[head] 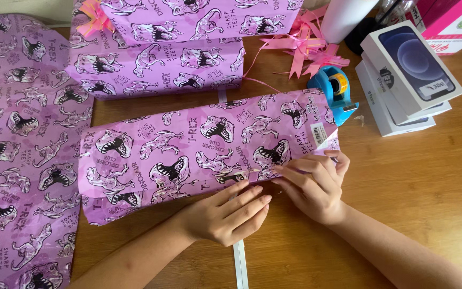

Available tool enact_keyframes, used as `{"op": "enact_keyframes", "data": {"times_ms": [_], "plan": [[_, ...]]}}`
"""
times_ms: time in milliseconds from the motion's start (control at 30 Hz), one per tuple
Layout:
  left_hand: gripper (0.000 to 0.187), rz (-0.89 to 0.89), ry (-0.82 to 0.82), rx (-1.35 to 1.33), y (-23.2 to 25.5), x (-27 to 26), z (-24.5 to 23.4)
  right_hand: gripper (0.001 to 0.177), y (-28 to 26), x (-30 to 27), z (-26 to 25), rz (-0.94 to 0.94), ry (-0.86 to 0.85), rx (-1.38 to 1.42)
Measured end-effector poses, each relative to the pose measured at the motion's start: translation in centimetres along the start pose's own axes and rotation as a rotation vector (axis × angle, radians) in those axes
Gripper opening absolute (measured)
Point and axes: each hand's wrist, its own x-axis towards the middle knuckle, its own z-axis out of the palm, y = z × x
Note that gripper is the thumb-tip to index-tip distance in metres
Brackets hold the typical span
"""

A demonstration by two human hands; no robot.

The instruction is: The person wraps a rectangular box with purple dinosaur-themed wrapping paper on a wooden table. They fold the paper around the box, smooth the edges, and secure the seams with clear tape from a blue dispenser. Other wrapped gifts and iPhone boxes are visible nearby.

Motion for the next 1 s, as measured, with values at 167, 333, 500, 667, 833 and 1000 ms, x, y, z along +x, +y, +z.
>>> {"op": "enact_keyframes", "data": {"times_ms": [167,333,500,667,833,1000], "plan": [[0.013,0.011,-0.031,0.011,0.1,0.1,-0.2,0.035,0.0,0.1,-0.1,0.0,-0.02,0.004],[0.032,-0.294,-0.015,0.272,0.4,1.0,1.2,0.042,-0.1,0.2,-0.3,0.069,-0.08,0.009],[0.038,-0.267,-0.267,0.442,0.0,1.0,0.4,0.043,0.0,0.7,-0.1,0.059,-0.143,-0.016],[0.038,-0.284,-0.328,0.528,0.7,2.2,0.4,0.036,-0.1,0.7,-0.4,-0.007,-0.185,-0.077],[0.043,-0.225,-0.484,0.642,1.3,3.1,-0.7,0.032,-0.1,1.0,-0.7,-0.042,-0.211,-0.148],[0.055,-0.348,-0.498,0.352,1.1,4.2,-2.5,0.029,-0.7,2.5,-1.5,-0.043,-0.241,-0.122]]}}
